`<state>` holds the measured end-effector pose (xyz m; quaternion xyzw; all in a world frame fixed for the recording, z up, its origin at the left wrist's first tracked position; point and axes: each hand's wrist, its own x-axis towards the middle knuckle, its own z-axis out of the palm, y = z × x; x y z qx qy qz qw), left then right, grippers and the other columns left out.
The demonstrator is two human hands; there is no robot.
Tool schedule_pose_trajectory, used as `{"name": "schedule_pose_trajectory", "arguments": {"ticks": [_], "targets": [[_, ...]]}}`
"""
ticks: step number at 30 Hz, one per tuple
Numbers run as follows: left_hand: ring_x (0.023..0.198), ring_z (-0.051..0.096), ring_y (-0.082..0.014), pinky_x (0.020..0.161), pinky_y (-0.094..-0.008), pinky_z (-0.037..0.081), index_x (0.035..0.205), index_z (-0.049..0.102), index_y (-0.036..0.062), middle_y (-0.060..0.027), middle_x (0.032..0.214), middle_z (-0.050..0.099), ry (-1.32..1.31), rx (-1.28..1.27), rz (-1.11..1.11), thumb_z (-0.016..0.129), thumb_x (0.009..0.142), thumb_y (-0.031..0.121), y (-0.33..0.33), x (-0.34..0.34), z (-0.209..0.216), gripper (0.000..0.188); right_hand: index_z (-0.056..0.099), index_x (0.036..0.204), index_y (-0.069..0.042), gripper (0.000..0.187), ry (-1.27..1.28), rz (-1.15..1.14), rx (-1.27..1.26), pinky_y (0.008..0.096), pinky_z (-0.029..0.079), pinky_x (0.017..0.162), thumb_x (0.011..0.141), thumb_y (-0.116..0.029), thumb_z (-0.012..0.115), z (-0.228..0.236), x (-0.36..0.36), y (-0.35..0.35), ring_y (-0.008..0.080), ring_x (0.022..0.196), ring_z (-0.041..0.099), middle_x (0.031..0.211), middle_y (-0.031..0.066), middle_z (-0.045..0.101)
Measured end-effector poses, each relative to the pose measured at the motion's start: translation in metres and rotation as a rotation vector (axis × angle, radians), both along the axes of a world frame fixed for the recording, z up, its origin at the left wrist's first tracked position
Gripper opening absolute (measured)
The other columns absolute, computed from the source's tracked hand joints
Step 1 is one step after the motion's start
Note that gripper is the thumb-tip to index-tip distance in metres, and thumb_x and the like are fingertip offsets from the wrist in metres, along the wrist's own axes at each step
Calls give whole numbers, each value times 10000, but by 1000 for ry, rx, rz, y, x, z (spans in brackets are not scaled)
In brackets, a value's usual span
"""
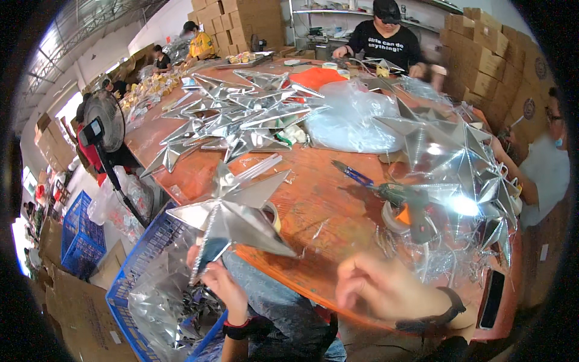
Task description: Using a glue gun to apply adhesive and attach silver beaded trim to decorative silver stars.
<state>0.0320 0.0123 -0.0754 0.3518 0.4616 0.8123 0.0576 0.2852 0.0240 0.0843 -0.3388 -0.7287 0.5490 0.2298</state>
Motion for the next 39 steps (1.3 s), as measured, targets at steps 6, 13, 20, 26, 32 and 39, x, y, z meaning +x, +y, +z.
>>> {"name": "schedule_pose_trajectory", "arguments": {"ticks": [6,13,20,26,32,39], "targets": [[1180,409,-198,1037,-369,294,1360,254,55,-122,1320,393,-219,26,-213,338,985,339,-4,-15,7,478,441,935,-30,168,-84,18,124,291,439,651,964,-182,376,1,5,0,152,691,544,732,52,530],[1228,379,-196,1040,-372,278,1338,284,96,-94,1330,399,-459,155,-574,389,968,329,14,-34,-7,450,520,802,-39,232,-127,23,164,276,415,564,957,-180,421,0,8,4,145,577,513,627,19,494],[1110,430,-165,931,-307,330,1396,234,131,-64,1302,423,-324,35,-629,368,971,365,14,-40,3,503,553,791,3,169,-289,-458,289,235,393,493,915,-45,448,6,17,26,88,544,534,657,41,561],[1174,406,-190,1028,-357,272,1356,291,82,-86,1300,421,-396,12,-693,403,964,344,13,-53,2,485,522,880,39,98,-655,-569,894,334,426,622,876,-54,491,-43,83,62,262,696,540,807,124,533],[1130,445,-185,985,-341,320,1199,405,38,-86,1167,490,-470,-60,-633,396,977,278,6,-47,5,327,550,855,38,302,-693,-649,550,343,419,521,882,-262,574,-78,112,80,235,558,540,635,118,540],[1031,518,-179,819,-311,433,1160,425,12,-109,1078,540,-164,-341,-529,356,977,242,-42,-24,22,302,570,837,71,460,-618,-838,596,379,445,632,797,-379,656,-89,108,89,306,709,600,745,194,615]]}}
